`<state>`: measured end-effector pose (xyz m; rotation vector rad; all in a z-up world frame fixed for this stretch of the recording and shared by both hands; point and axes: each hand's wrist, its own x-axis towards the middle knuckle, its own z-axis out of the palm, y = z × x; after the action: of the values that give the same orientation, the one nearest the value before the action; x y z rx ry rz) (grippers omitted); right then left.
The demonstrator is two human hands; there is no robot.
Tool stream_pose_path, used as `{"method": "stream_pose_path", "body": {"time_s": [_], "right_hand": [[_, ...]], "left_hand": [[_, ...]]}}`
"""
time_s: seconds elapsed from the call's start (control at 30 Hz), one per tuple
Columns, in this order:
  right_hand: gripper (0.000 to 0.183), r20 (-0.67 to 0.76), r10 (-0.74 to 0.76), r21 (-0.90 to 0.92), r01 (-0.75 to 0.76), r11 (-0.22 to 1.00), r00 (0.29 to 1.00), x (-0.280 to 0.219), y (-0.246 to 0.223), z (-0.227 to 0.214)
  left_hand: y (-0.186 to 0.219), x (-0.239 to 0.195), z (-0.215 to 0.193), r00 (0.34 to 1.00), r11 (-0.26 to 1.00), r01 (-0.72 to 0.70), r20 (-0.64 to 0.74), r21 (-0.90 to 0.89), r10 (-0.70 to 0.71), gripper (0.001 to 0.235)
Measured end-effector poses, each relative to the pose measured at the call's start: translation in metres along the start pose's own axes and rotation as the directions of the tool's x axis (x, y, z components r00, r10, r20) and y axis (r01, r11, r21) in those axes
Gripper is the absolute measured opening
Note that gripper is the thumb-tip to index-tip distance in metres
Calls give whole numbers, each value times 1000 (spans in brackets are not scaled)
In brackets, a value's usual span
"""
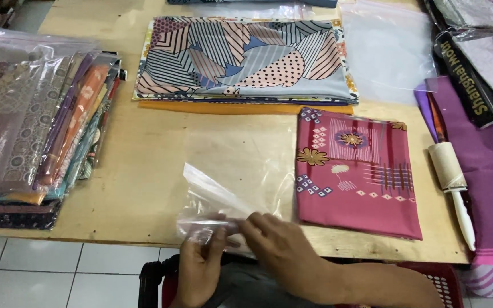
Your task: The person uses a lint roller to clean a folded pink patterned cloth on a wooden table. They then place the cloth into a clear plastic bag, smooth it out, and seal the bag.
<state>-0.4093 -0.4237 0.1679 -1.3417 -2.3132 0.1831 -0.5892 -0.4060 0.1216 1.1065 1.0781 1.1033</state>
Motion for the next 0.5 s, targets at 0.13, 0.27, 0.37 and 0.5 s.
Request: {"method": "stream_pose_path", "body": {"time_s": [0.13,0.27,0.37,0.5], "right_hand": [[26,-145,75,-228,-107,968,987,5,12,-18],[11,-246,92,-338,-174,925,965,18,26,-40],[15,-332,-44,-373,-89,924,942,38,22,-63],[15,-425,-643,-579,355,734,637,68,-18,-121]], "left_hand": [[5,5,0,998,997,-52,19,-54,53,32],[4,14,-6,994,992,100,47,77,-103,9],[18,20,-4,994,990,26,100,137,-40,11],[52,31,0,923,924,-364,-87,120,375,25]]}}
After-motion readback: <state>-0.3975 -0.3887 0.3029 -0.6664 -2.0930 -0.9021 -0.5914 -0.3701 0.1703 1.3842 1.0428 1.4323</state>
